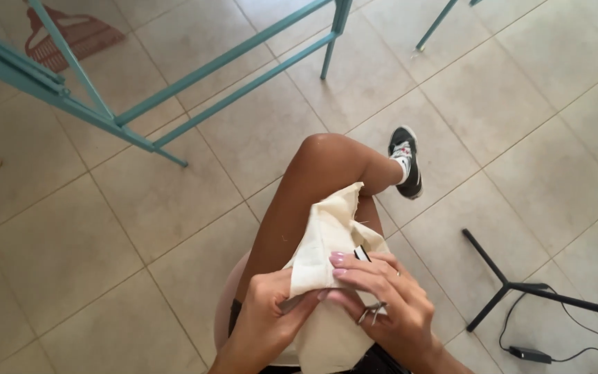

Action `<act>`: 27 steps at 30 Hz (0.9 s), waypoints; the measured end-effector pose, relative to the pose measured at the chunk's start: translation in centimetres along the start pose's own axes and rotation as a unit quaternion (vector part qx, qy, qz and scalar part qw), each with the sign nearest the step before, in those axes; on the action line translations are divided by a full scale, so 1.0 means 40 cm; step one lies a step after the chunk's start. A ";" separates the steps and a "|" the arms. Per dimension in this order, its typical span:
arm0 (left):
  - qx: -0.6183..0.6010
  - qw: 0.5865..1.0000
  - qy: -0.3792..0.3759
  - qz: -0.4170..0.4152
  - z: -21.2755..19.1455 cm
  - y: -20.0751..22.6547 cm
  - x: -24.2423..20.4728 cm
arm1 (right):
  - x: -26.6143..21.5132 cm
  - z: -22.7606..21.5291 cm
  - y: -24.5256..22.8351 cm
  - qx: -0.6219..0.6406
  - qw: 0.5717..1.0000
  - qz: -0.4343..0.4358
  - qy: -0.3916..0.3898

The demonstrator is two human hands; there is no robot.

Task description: Trimming the edges and loose threads of a piece of white fabric using small scissors while sitting.

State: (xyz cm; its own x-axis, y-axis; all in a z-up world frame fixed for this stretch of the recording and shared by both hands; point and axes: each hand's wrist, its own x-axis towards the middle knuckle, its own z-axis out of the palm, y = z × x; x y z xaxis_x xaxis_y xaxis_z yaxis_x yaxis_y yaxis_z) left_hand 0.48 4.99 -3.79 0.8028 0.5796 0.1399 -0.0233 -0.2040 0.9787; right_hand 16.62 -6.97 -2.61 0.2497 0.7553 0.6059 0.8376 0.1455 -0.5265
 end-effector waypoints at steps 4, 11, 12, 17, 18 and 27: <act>0.073 0.997 0.017 0.036 0.005 -0.017 0.005 | 0.021 0.016 0.036 0.052 0.998 -0.026 -0.023; 0.024 1.000 0.004 -0.011 -0.001 -0.011 0.011 | 0.020 0.043 0.084 0.161 0.986 -0.006 -0.048; 0.004 1.000 0.002 -0.014 0.002 -0.013 0.011 | 0.025 0.045 0.086 0.193 0.980 0.024 -0.049; 0.028 0.998 0.025 -0.046 -0.014 0.009 0.028 | 0.028 -0.082 0.122 0.092 0.980 0.127 -0.124; 0.034 0.997 0.034 -0.053 -0.016 0.014 0.031 | 0.032 -0.117 0.129 0.060 0.974 0.144 -0.164; 0.082 0.996 0.017 -0.012 0.001 0.021 0.017 | -0.017 -0.094 0.140 -0.037 0.767 0.039 -0.639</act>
State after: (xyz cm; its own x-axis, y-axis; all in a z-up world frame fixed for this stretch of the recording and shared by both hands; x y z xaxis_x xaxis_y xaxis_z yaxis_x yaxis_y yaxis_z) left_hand 1.04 5.17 -2.87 0.7817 0.6113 0.1234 0.0962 -0.3138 0.9446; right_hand 22.99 -9.07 -3.71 -0.3399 0.7769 -0.5300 0.8814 0.0666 -0.4677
